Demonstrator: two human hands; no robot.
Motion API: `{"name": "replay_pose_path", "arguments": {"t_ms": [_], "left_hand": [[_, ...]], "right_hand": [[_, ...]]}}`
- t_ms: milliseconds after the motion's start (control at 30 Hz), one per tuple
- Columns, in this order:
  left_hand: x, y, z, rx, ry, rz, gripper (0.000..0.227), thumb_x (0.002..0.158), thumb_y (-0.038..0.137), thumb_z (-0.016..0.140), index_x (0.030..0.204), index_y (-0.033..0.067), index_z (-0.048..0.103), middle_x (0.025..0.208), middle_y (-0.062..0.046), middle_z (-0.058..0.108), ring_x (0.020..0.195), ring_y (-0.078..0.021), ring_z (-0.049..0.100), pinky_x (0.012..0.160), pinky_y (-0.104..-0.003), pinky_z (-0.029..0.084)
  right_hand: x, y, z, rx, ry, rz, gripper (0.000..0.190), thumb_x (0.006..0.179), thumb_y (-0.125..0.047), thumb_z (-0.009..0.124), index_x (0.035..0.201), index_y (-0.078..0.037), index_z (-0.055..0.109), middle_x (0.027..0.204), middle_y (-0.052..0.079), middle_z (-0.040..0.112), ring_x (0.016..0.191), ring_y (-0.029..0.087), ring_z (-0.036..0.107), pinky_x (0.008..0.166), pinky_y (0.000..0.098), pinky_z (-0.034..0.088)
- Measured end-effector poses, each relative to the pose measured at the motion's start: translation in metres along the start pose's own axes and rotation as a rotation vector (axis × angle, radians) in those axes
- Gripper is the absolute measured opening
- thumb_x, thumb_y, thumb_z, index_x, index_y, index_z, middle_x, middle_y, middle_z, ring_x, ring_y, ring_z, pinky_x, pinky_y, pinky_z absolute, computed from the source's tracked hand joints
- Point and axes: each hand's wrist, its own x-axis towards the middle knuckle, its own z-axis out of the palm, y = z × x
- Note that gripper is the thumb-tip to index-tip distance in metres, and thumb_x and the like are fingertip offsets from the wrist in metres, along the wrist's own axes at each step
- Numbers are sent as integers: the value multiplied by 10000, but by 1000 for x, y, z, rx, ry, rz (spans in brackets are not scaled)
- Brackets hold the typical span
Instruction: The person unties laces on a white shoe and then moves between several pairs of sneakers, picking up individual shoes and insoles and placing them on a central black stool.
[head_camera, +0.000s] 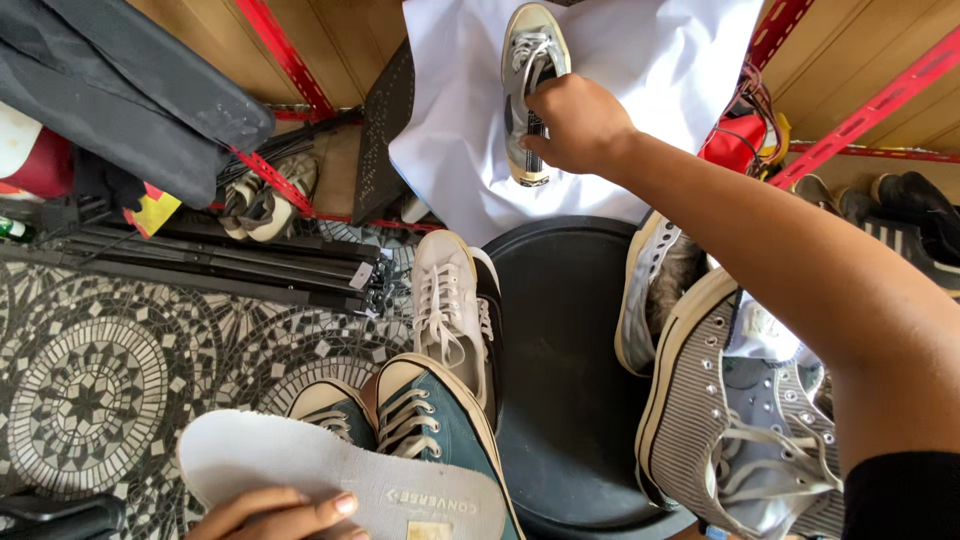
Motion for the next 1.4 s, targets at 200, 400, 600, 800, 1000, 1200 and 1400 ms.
{"name": "replay_pose_path", "arguments": {"t_ms": [200, 400, 600, 800, 1000, 1200, 1400], "left_hand": [[3, 4, -10, -51, -77, -18, 275, 1028, 291, 680, 1197, 374, 881, 1382, 189, 793, 1104, -77, 778, 1027, -222, 608], [26, 9, -22, -140, -43, 100, 305, 1092, 226, 577, 1137, 298, 869, 1256, 237, 869, 1187, 7, 809, 971, -233, 638], [-2, -15, -5, -28, 14, 179, 264, 1084, 267, 653, 1278, 318, 825, 1336, 125, 806, 1081, -60, 787, 990, -247, 641], [-15, -26, -12, -28, -124, 198, 292, 1069, 319, 672, 1325, 313, 811, 1448, 144, 771, 1276, -18, 743, 1086, -268, 576], [-26, -26, 0, 7, 29, 171, 216, 1066, 276, 674, 1199, 371, 814, 1301, 181, 783, 1094, -33, 756, 989, -242, 607], [14, -20, -24, -34, -140, 472, 239, 1097, 282, 649, 1293, 236, 778, 1395, 172, 796, 1286, -48, 753, 1031, -282, 591], [45, 11, 2, -216, 278, 538, 238, 1044, 207, 620, 917, 194, 821, 965, 133, 879, 905, -74, 876, 771, -236, 637]], "right_hand": [[6, -25, -7, 21, -98, 17, 484, 959, -352, 888, 1309, -60, 726, 1262, 177, 729, 1043, 466, 745, 683, 629, 647], [10, -29, -10, 12, -123, 34, 563, 933, -404, 934, 1295, -43, 700, 1164, 211, 709, 952, 465, 740, 666, 619, 626], [-16, -26, -52, 181, -32, -120, 883, 922, -433, 918, 1649, -49, 595, 1601, 278, 590, 1258, 483, 673, 982, 582, 567], [-158, -71, -176, 142, 185, -76, 551, 1070, -422, 846, 1476, -55, 788, 1338, 169, 822, 1192, 402, 754, 848, 569, 579], [-374, -100, -174, 271, 441, 338, 341, 1186, -211, 795, 953, 20, 704, 834, 128, 668, 684, 204, 574, 656, 359, 437], [-420, -167, -129, -41, -91, 1027, 944, 811, -862, 740, 1568, -301, 701, 1226, 6, 863, 1000, 344, 836, 694, 522, 651], [-398, -159, -107, 245, -83, 1152, 679, 874, -562, 759, 1487, -300, 626, 1082, 196, 848, 1031, 531, 779, 836, 656, 595]]}}
